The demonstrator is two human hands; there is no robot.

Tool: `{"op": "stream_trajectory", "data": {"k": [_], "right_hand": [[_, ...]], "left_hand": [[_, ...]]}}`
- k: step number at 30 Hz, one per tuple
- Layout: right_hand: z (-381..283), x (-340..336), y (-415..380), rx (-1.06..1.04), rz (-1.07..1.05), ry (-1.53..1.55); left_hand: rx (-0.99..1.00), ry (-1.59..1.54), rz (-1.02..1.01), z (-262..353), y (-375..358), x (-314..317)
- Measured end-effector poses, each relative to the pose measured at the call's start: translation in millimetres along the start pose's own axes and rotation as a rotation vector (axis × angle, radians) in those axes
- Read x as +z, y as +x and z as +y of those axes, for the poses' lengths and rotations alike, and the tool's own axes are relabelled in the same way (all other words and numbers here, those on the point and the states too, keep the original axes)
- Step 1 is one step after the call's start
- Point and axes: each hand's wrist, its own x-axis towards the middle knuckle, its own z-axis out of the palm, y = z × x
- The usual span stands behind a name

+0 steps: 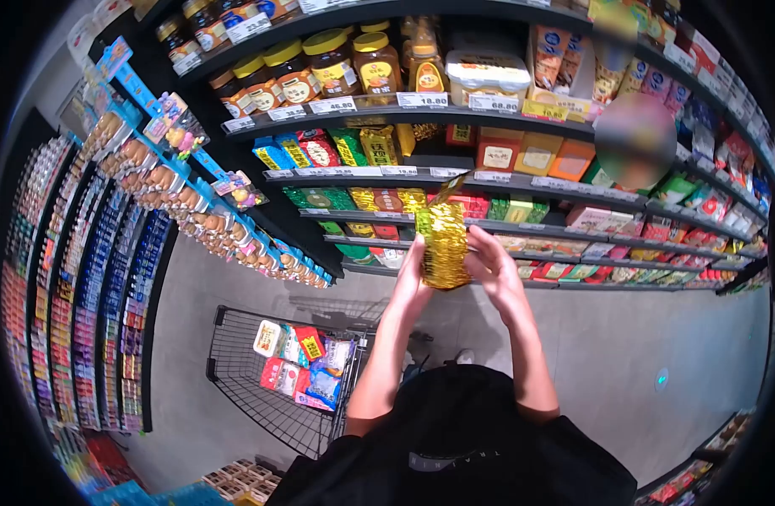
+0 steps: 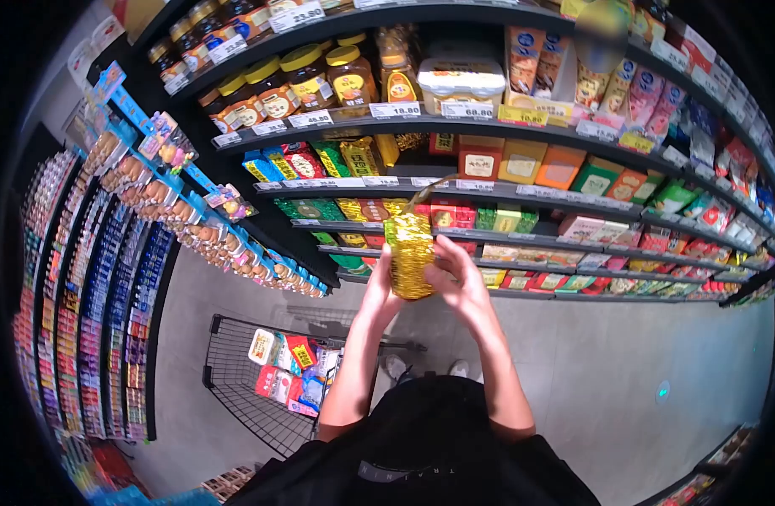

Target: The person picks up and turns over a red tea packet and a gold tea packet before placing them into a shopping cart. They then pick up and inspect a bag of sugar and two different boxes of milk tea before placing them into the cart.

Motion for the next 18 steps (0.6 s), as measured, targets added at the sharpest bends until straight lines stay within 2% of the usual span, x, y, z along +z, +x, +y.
{"op": "stream_trajectory", "data": {"k": [1,4,8,10,11,12,13,15,17,18], "right_hand": [[-5.1,7.0,0.5,0.002,-0.01,-0.048],[11.9,6.7,7.6,-0.012,-0.029,-0.011],[29.1,-3.0,9.7,0.009,-0.08,0.077],[35.7,-7.3,9.3,0.091,-0.118,0.155],[44.0,-7.9,10.3,0.106,-0.133,0.167],[46.7,-7.3,9.8,0.103,-0.139,0.145],[47.7,-0.5,10.1,0.11,-0.175,0.121],[49.6,16.2,10.2,0.171,-0.206,0.168],[41.1,35.0,15.2,0.28,-0.275,0.158],[53.4,37.1,24.4,0.275,-0.329,0.136]], "left_hand": [[0.018,-0.012,0.002,-0.5,-0.6,-3.1],[0.105,0.208,-0.03,7.1,-4.5,-11.2],[0.13,0.199,-0.041,12.9,-11.6,-25.2],[0.099,0.337,-0.159,34.7,-30.5,-24.3],[0.12,0.45,-0.124,28.0,-28.2,-37.2],[0.108,0.422,-0.142,30.6,-33.6,-39.6],[0.194,0.385,-0.228,26.9,-34.5,-50.9],[0.231,0.464,0.021,16.6,-46.2,-73.0],[0.261,0.334,-0.046,18.5,-49.7,-89.7],[0.282,0.313,0.018,21.4,-59.7,-98.0]]}}
